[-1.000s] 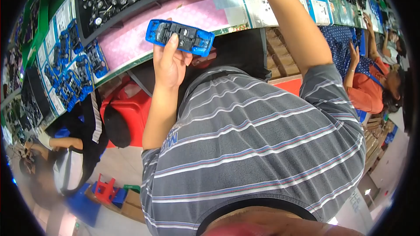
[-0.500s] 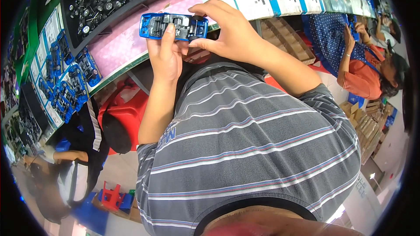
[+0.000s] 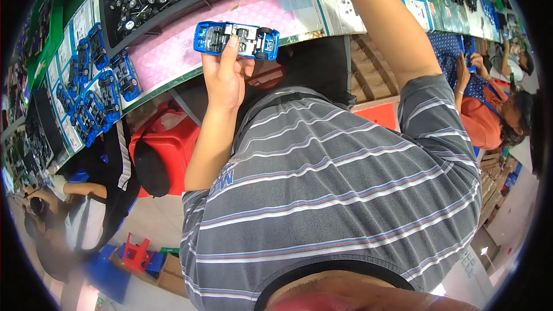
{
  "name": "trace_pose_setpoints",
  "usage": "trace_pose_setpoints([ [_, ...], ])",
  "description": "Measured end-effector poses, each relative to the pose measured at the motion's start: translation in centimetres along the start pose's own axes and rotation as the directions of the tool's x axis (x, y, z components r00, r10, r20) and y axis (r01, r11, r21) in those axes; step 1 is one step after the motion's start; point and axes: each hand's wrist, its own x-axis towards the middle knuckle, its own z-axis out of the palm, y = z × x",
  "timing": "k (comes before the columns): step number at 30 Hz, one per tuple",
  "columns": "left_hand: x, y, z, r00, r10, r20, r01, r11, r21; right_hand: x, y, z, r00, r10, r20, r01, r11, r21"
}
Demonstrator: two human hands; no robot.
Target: The person assembles toy cars by attaching wheel sets from a tray onto car bodies by hand and placing the assembled cars on the table.
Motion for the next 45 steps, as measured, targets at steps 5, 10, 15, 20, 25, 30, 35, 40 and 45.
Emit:
trace_pose_setpoints([
  [5, -0.8, 0.1, -0.5, 1.000, 0.016, 0.015, -0.016, 1.000, -0.004, 1.9, 1.1, 0.8, 0.988, -0.121, 0.099, 0.114, 0.991, 0.075],
  [10, -0.9, 0.2, -0.9, 0.998, -0.010, 0.061, 0.014, 0.998, -0.055, 0.9, 0.6, 0.2, 0.986, 0.069, -0.150, -0.020, 0.951, 0.310],
  [15, -0.9, -0.3, -1.0, 1.000, 0.015, 0.017, -0.015, 0.999, -0.030, -5.9, -5.0, -0.5, 0.930, 0.006, -0.367, 0.230, 0.770, 0.596],
  [20, 0.0, -1.5, -1.0, 0.996, -0.031, 0.087, 0.031, 1.000, 0.001, -10.5, -10.5, 4.1, 0.912, -0.145, -0.383, 0.341, 0.789, 0.512],
  [25, 0.1, -2.5, -1.9, 0.989, -0.009, 0.146, -0.010, 0.991, 0.130, -10.6, -11.9, 5.3, 0.906, -0.136, -0.400, 0.291, 0.888, 0.357],
  [30, -0.7, -2.4, -1.6, 0.992, 0.063, 0.113, -0.080, 0.984, 0.159, -10.5, -11.8, 5.6, 0.929, -0.167, -0.329, 0.292, 0.879, 0.378],
  [35, -1.5, -1.5, -1.4, 0.990, -0.047, 0.130, 0.032, 0.992, 0.119, -10.7, -11.6, 5.6, 0.947, -0.161, -0.277, 0.279, 0.840, 0.466],
  [40, -1.7, -1.1, -1.9, 0.988, -0.018, 0.153, -0.004, 0.990, 0.141, -10.3, -11.9, 5.9, 0.946, -0.210, -0.248, 0.306, 0.831, 0.465],
  [45, -1.7, -1.2, -3.2, 0.989, -0.023, 0.146, 0.003, 0.991, 0.133, -9.8, -11.5, 6.1, 0.931, -0.190, -0.313, 0.332, 0.797, 0.504],
])
